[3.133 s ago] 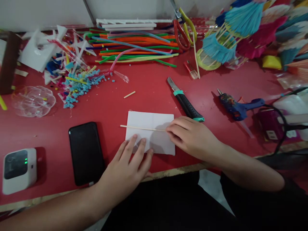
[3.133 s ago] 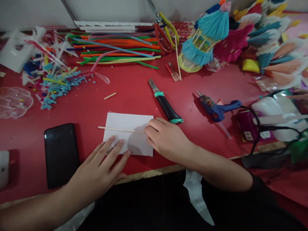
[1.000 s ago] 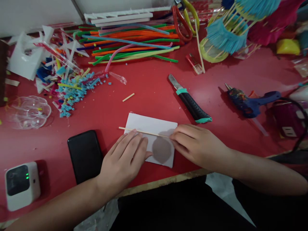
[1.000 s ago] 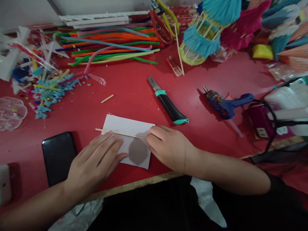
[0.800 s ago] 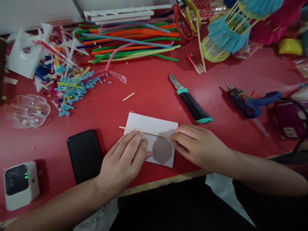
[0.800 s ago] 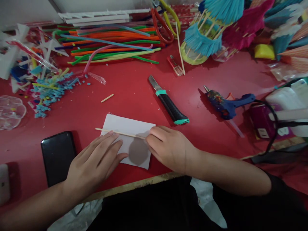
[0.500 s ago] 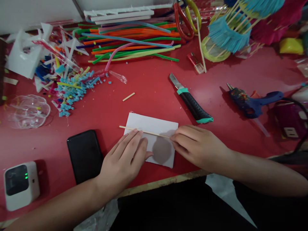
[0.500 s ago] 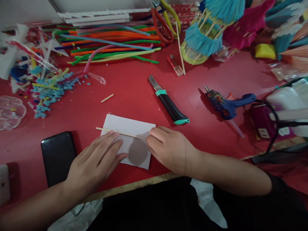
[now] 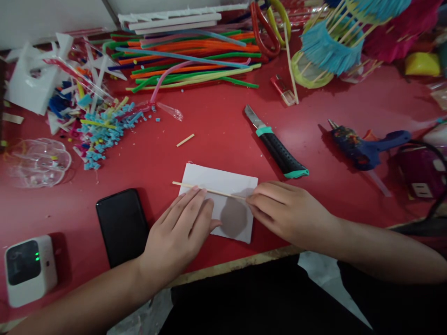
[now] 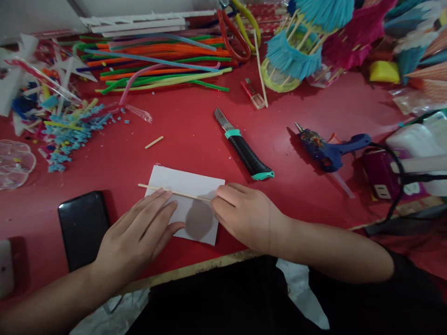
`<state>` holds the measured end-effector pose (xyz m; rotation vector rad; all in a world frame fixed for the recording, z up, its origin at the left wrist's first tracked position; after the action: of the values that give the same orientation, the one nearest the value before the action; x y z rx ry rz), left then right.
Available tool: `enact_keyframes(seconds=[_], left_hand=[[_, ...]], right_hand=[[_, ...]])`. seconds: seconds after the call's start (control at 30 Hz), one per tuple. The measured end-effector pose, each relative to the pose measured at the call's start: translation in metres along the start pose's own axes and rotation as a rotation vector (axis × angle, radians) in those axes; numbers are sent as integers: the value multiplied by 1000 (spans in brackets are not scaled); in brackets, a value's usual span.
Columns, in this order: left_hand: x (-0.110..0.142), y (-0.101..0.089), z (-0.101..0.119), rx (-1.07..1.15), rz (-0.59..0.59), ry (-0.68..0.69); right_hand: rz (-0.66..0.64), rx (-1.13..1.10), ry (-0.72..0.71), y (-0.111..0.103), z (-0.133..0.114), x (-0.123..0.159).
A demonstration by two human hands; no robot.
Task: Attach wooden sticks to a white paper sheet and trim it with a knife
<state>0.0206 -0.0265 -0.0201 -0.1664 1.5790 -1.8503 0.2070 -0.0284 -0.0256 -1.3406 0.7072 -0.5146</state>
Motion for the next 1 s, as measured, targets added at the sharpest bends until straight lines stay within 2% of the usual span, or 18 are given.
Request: enact_keyframes(seconds=[0.1,0.4,1.0], left_hand=[[0,0,0,3,-1,3],[-2,1,1,-8,-17,2],[0,2,1,12,7,-7]], right_hand=[[18,2,-9,-1,-1,0],[-5,-24,82,1,1,0],[-9,-10,106,1,3,0]])
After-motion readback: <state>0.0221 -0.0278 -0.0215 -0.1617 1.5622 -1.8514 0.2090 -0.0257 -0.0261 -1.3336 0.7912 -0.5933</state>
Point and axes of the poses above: each hand's wrist, its own x-axis away from the middle knuckle, its own y-axis out of the palm, z = x × y, the point moved 5 cm from there along -x, towards the middle knuckle, and after that the axes turned 15 degrees about x, right-handed, at the moved point
